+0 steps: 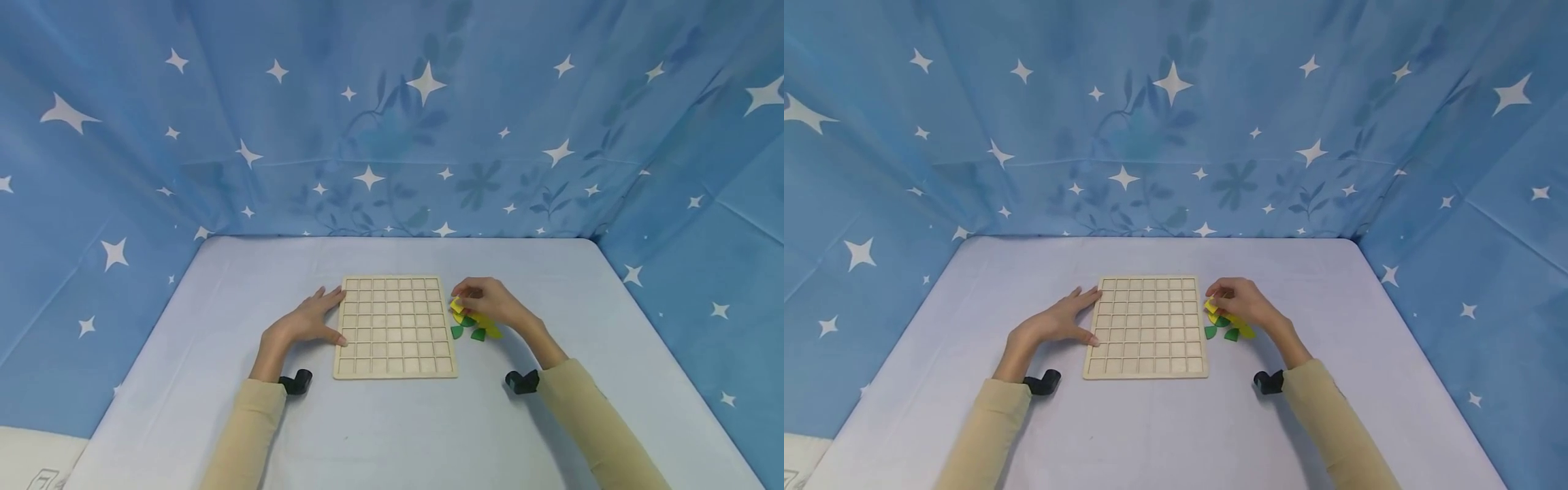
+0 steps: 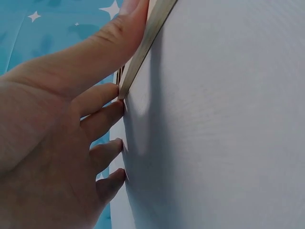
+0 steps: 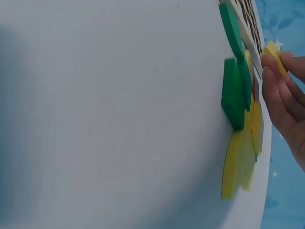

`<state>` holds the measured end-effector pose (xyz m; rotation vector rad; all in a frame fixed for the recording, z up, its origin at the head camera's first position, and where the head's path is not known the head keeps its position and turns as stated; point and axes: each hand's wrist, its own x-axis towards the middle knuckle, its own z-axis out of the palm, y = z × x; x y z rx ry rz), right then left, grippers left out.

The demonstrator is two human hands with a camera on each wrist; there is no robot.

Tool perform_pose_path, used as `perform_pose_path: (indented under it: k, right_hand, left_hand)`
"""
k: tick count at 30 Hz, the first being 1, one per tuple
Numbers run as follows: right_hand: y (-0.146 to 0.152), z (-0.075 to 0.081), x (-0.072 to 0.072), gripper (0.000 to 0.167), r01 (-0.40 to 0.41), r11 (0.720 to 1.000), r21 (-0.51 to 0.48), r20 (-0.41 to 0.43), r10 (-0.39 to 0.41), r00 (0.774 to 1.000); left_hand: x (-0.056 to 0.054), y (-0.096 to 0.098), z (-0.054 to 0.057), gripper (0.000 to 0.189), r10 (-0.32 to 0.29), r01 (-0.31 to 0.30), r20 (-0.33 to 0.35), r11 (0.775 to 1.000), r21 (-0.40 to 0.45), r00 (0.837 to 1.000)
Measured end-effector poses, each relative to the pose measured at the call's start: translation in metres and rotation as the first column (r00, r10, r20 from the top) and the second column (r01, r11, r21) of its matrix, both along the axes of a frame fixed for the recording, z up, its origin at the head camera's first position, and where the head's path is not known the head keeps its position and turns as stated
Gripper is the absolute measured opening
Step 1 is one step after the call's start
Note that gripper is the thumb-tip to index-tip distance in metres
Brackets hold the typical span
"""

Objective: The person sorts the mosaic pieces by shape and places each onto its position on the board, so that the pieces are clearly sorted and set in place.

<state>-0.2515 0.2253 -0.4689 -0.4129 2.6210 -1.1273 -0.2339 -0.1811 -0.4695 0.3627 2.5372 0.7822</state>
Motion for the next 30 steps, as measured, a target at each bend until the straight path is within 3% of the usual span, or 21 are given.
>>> perform_pose_path:
  k: [9,30]
  right_hand:
    - [-0.022,-0.003,-0.006,0.022,-0.015,0.995,-0.099,0.064,0.021,0.998]
    - [-0.095,-0.002,-0.016,0.033,-0.037,0.988,-0.147,0.093,0.051,0.994]
  left_hand:
    - [-0.002,0.005,0.000,0.113,-0.006,0.006,-0.003,1.000,0.005,1.000]
    - [0.000,0.000,0.002,0.113,-0.001,0.001,0.014,1.000,-0.002,1.000]
